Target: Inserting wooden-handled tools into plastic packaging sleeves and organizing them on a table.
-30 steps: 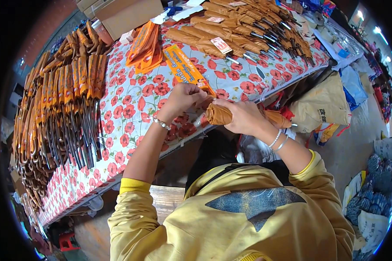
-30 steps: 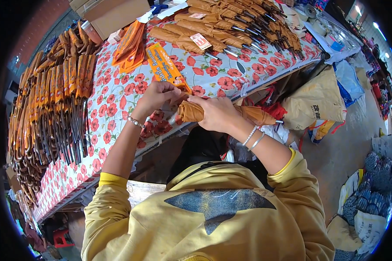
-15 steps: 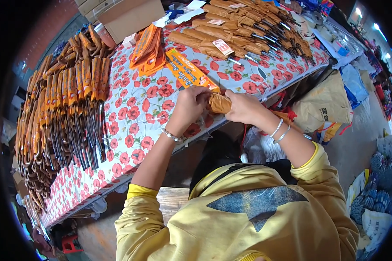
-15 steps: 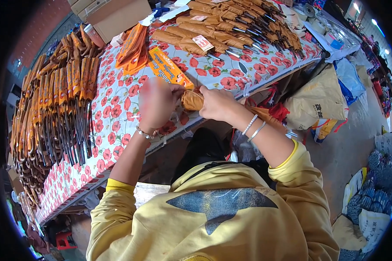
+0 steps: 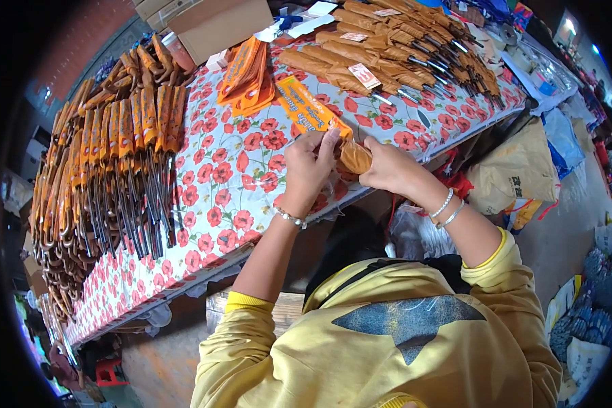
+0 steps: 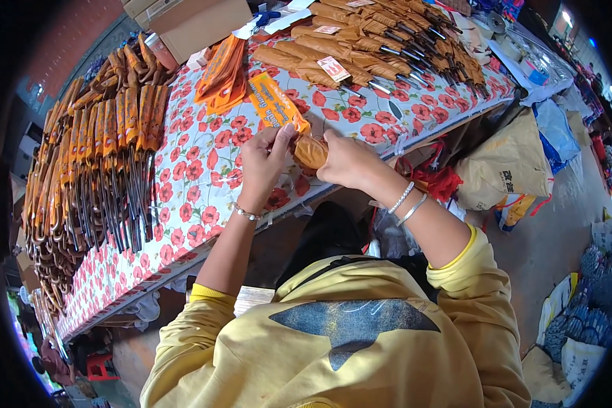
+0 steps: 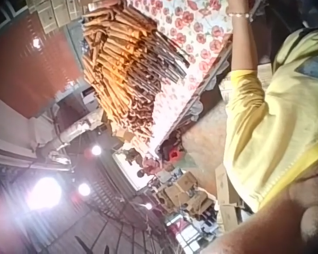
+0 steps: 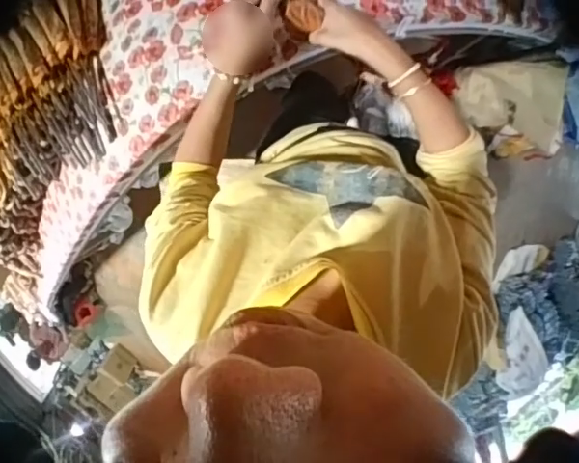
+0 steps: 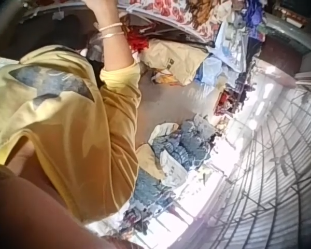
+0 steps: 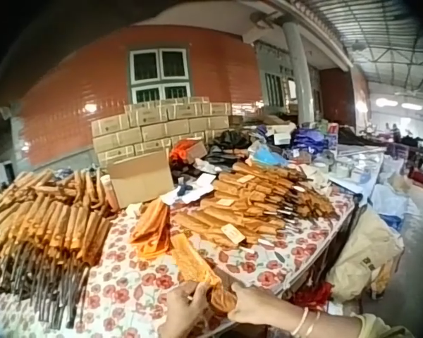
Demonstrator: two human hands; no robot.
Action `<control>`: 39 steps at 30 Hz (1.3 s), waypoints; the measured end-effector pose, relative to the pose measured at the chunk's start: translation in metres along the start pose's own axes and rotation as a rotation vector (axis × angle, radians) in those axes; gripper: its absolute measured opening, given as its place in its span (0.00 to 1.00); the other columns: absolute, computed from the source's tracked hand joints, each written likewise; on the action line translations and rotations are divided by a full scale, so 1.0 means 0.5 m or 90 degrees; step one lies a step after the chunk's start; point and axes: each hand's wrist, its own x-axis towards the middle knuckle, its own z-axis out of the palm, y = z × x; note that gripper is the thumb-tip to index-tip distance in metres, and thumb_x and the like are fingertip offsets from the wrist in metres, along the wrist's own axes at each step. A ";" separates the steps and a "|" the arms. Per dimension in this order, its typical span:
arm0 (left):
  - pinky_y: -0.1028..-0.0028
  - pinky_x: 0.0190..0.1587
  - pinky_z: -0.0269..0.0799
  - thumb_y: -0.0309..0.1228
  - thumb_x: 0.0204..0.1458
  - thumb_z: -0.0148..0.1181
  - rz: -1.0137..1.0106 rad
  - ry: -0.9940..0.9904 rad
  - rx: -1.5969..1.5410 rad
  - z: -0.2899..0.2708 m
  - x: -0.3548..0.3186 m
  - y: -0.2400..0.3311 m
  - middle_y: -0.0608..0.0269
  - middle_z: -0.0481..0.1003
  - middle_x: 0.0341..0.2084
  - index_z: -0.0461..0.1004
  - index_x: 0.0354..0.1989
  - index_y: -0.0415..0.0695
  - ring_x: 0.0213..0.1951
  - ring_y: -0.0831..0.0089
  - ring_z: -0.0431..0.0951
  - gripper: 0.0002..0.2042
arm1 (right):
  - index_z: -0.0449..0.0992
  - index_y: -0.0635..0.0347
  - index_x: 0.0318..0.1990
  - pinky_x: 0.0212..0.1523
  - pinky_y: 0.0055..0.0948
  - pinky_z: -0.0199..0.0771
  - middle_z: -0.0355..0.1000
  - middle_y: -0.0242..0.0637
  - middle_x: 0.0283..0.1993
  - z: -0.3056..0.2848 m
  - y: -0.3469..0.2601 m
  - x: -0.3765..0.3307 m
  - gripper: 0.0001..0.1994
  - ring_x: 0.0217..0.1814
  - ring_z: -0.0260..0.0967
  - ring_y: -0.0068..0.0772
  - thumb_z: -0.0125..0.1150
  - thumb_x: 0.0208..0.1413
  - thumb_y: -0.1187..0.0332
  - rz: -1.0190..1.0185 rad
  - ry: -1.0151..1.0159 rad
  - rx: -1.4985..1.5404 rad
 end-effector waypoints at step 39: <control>0.82 0.28 0.71 0.32 0.48 0.66 -0.333 0.042 -0.501 0.021 0.001 0.031 0.68 0.74 0.28 0.62 0.52 0.37 0.27 0.81 0.75 0.26 | 0.61 0.65 0.45 0.39 0.51 0.70 0.72 0.57 0.32 -0.015 -0.016 0.013 0.26 0.39 0.71 0.60 0.63 0.37 0.64 -0.012 0.105 -0.065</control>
